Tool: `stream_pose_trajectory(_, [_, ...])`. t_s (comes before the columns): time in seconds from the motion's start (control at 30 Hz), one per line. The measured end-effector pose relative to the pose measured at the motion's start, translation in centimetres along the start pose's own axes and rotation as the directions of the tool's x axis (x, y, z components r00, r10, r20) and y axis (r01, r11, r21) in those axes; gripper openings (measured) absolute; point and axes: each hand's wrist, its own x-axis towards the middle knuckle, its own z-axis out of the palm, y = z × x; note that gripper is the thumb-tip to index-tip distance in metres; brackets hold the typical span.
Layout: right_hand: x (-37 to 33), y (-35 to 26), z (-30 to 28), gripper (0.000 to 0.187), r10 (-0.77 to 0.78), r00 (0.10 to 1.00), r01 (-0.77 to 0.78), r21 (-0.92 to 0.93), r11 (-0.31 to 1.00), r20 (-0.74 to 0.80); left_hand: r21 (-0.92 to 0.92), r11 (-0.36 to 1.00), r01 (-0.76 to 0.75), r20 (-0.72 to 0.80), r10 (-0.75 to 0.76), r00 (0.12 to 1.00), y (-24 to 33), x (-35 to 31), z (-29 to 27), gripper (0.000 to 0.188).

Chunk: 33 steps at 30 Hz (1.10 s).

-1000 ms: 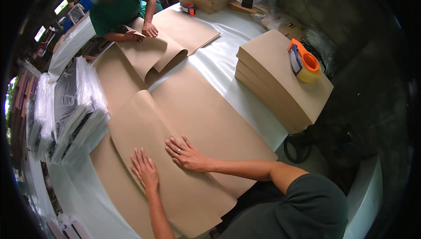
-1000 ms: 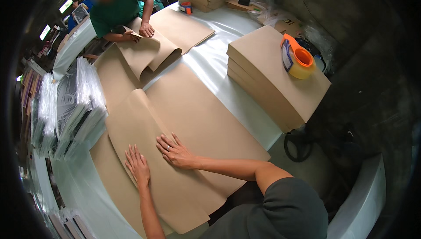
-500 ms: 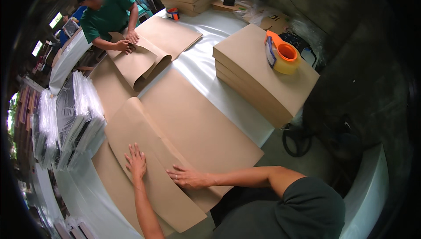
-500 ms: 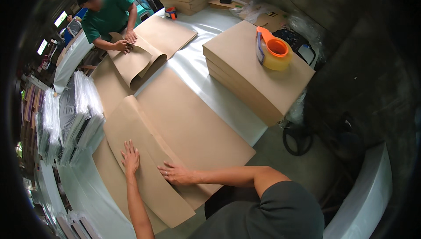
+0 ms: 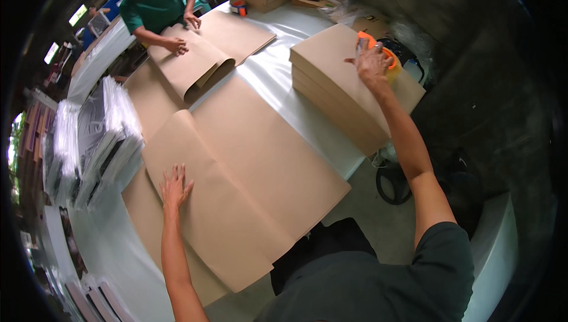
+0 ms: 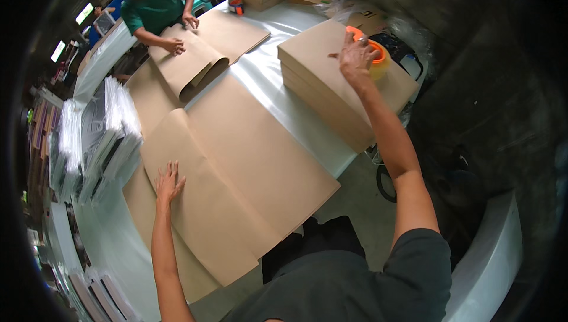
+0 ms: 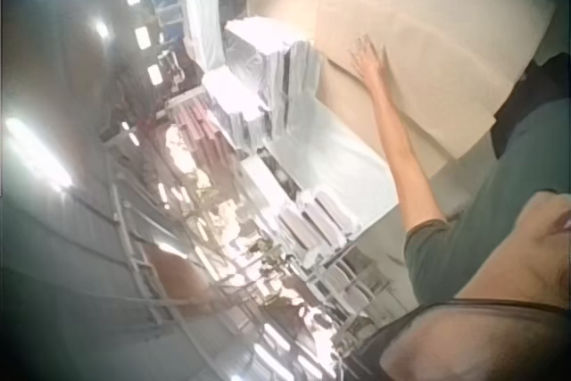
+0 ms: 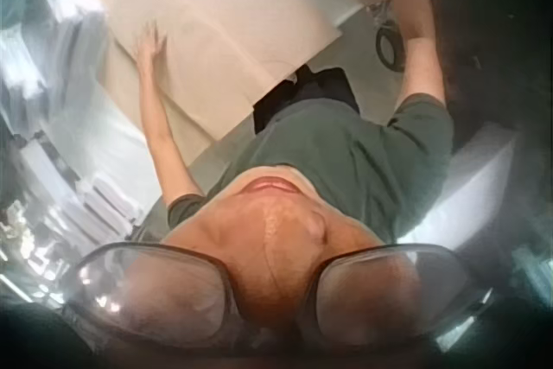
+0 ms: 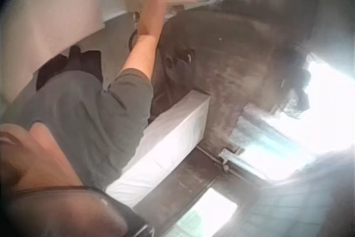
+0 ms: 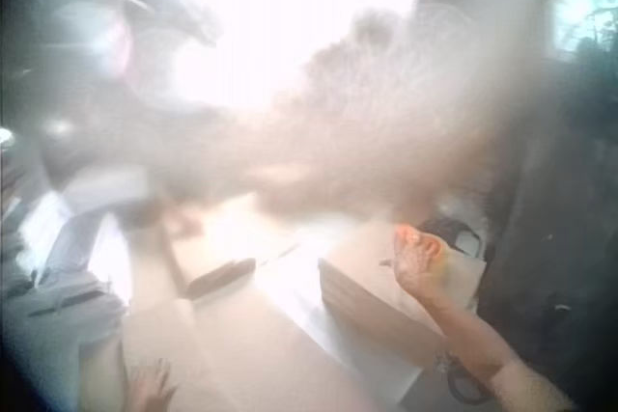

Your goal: The person wraps items in brown paper by hand and secures the edges with adhesive tape using a dispenser, then sets the finished package aside and picks up a new item to wrap.

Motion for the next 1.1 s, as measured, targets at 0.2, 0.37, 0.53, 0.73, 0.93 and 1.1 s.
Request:
stream_pose_trajectory(0.2, [3.7,3.6,4.4,0.087,-0.025,0.95,-0.002,0.087,0.996,0.31,-0.061,0.975,-0.213,-0.047,0.21,0.977,-0.6,2.4,-1.4,0.094])
stream_pose_trajectory(0.37, [2.0,-0.6,-0.9,0.073,-0.139,0.957,0.042,0.353,0.935,0.256,-0.107,0.967,-0.231,-0.112,0.219,0.969,-2.5,1.9,0.8,0.093])
stream_pose_trajectory(0.53, [-6.0,-13.2,-11.4,0.062,-0.655,0.729,0.458,0.854,0.248,-0.2,-0.05,0.952,-0.301,-0.208,0.285,0.936,-5.2,2.0,2.6,0.067])
stream_pose_trajectory(0.73, [-17.4,-26.0,-15.2,0.079,-0.709,0.569,-0.366,0.901,0.234,0.416,-0.121,0.926,-0.357,-0.315,0.305,0.899,-4.2,3.9,2.8,0.052])
stream_pose_trajectory(0.93, [-23.4,-33.6,-14.2,0.073,-0.587,0.747,-0.168,0.943,0.287,0.312,-0.257,0.869,-0.422,-0.409,0.298,0.863,-4.8,3.4,2.9,0.052])
stream_pose_trajectory(1.1, [-24.4,-35.6,-14.2,0.073,-0.518,0.765,-0.162,0.892,0.421,0.384,-0.243,0.887,-0.392,-0.452,0.254,0.855,-4.6,3.7,3.7,0.051])
